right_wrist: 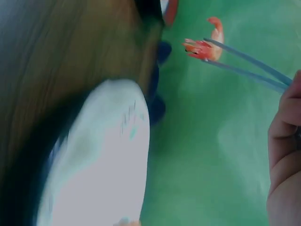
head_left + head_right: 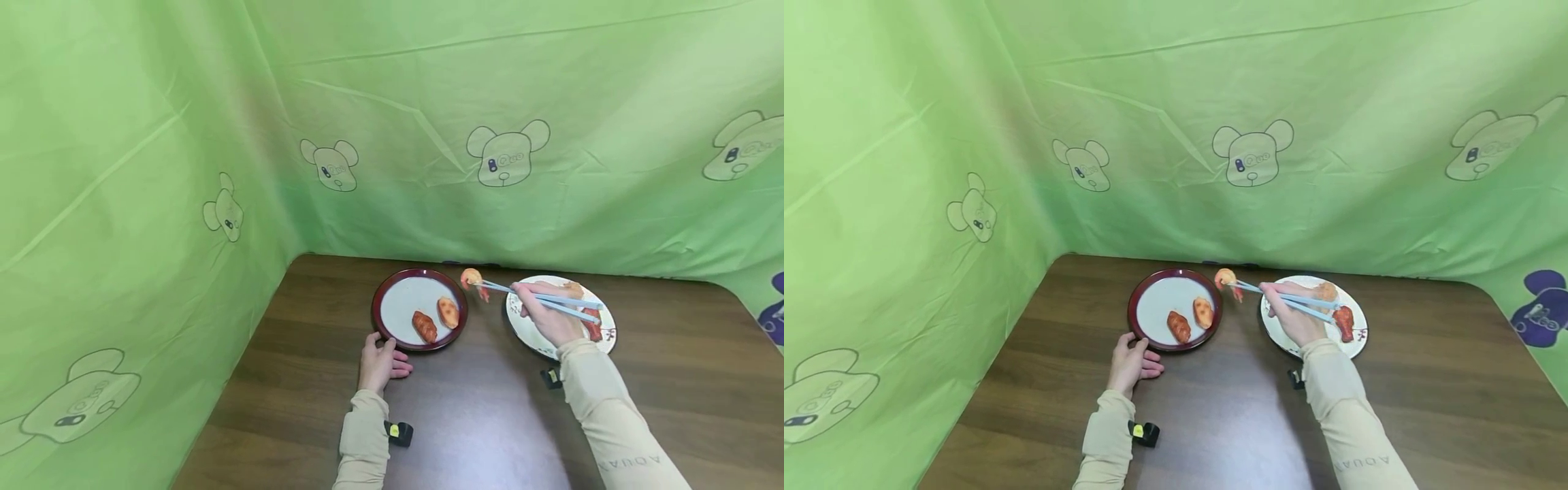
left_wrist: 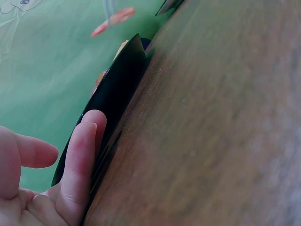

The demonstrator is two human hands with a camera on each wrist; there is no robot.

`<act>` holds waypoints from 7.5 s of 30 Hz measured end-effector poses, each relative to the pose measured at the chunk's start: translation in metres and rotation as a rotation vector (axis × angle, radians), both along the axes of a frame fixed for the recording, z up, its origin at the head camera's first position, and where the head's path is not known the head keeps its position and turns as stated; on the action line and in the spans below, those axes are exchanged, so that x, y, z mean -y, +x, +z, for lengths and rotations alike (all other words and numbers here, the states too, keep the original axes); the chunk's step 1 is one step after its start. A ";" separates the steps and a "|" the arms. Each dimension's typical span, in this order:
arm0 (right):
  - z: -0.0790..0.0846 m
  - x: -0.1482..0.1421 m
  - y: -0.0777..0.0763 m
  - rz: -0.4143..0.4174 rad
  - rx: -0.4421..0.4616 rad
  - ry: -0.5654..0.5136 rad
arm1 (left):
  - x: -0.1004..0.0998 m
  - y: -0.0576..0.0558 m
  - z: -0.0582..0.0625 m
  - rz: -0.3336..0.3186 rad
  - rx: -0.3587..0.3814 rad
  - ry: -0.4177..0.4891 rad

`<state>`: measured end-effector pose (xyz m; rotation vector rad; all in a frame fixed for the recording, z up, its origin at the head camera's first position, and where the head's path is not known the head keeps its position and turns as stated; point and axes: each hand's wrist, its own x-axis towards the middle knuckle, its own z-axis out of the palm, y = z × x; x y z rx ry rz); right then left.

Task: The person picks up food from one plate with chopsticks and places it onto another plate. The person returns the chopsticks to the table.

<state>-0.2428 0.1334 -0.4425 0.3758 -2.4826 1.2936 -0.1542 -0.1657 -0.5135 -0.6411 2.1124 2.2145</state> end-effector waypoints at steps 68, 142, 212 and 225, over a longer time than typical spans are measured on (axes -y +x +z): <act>-0.030 0.098 -0.016 0.165 -0.330 0.023 | 0.000 -0.001 -0.002 0.018 0.023 -0.007; 0.006 -0.110 0.009 -0.498 0.525 -0.395 | -0.001 0.002 -0.003 0.008 0.010 -0.026; -0.029 -0.119 0.007 0.195 0.877 -1.482 | -0.001 0.000 -0.006 0.012 -0.022 -0.017; -0.024 -0.081 0.007 0.354 0.860 -1.496 | 0.000 0.002 -0.004 0.010 -0.016 -0.020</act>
